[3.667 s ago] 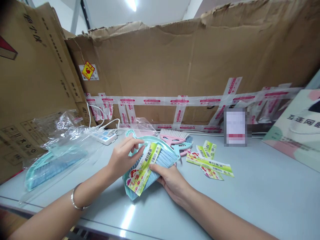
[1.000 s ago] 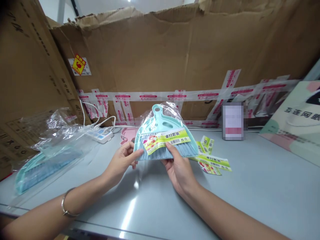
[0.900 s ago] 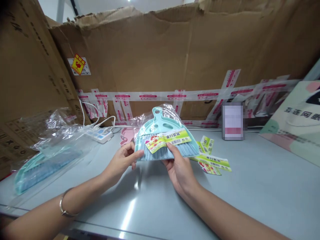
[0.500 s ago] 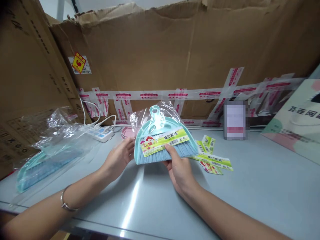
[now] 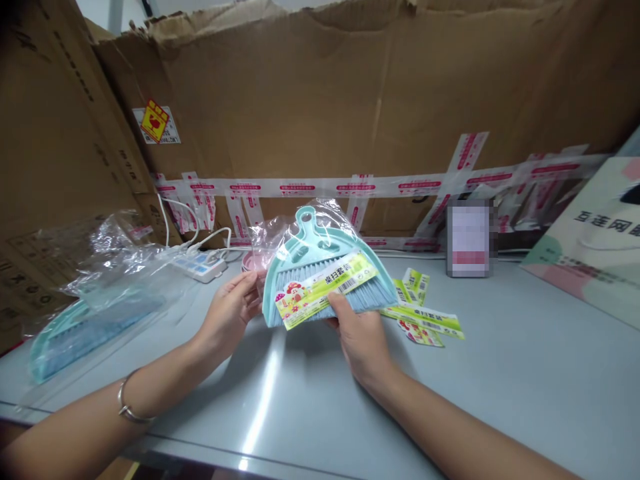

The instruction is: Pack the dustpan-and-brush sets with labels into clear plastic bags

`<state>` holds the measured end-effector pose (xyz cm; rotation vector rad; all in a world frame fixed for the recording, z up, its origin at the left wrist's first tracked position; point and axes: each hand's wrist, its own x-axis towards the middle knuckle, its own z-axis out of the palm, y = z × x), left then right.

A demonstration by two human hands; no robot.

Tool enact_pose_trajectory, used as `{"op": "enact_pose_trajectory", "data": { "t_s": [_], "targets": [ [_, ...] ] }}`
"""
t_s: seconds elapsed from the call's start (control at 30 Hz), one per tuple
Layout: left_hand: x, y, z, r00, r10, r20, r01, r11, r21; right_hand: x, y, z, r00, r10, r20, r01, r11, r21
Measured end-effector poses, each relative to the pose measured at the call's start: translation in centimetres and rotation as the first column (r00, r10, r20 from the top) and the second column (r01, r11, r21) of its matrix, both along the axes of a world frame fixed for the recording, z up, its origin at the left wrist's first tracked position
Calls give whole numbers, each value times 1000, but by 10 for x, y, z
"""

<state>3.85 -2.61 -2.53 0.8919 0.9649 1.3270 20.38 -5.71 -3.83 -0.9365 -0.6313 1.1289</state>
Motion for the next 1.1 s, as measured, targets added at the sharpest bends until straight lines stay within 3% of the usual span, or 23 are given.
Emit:
{"op": "enact_pose_trajectory", "data": {
  "t_s": [0.1,0.27,0.53,0.73,0.93,1.1],
  "targets": [
    [2,-5,1,999,-31,9,31,999,16,2,1,-8,998,18,61,-20,999,31],
    [11,-17,3,980,-192,-45,195,978,70,3,1,-15,996,28,85,-31,999,26],
    [10,-9,-3,994,-110,-6,110,987,115,1,0,1,981,193,-2,-192,980,-58],
    [4,-6,2,997,-66,32,63,995,75,22,14,6,996,72,61,-70,997,-46],
    [2,-6,9,998,-56,-25,58,995,84,31,22,12,940,335,-65,-339,937,-82],
    [4,-6,3,996,-42,-76,46,997,55,26,23,0,962,267,51,-257,955,-149]
  ]
}}
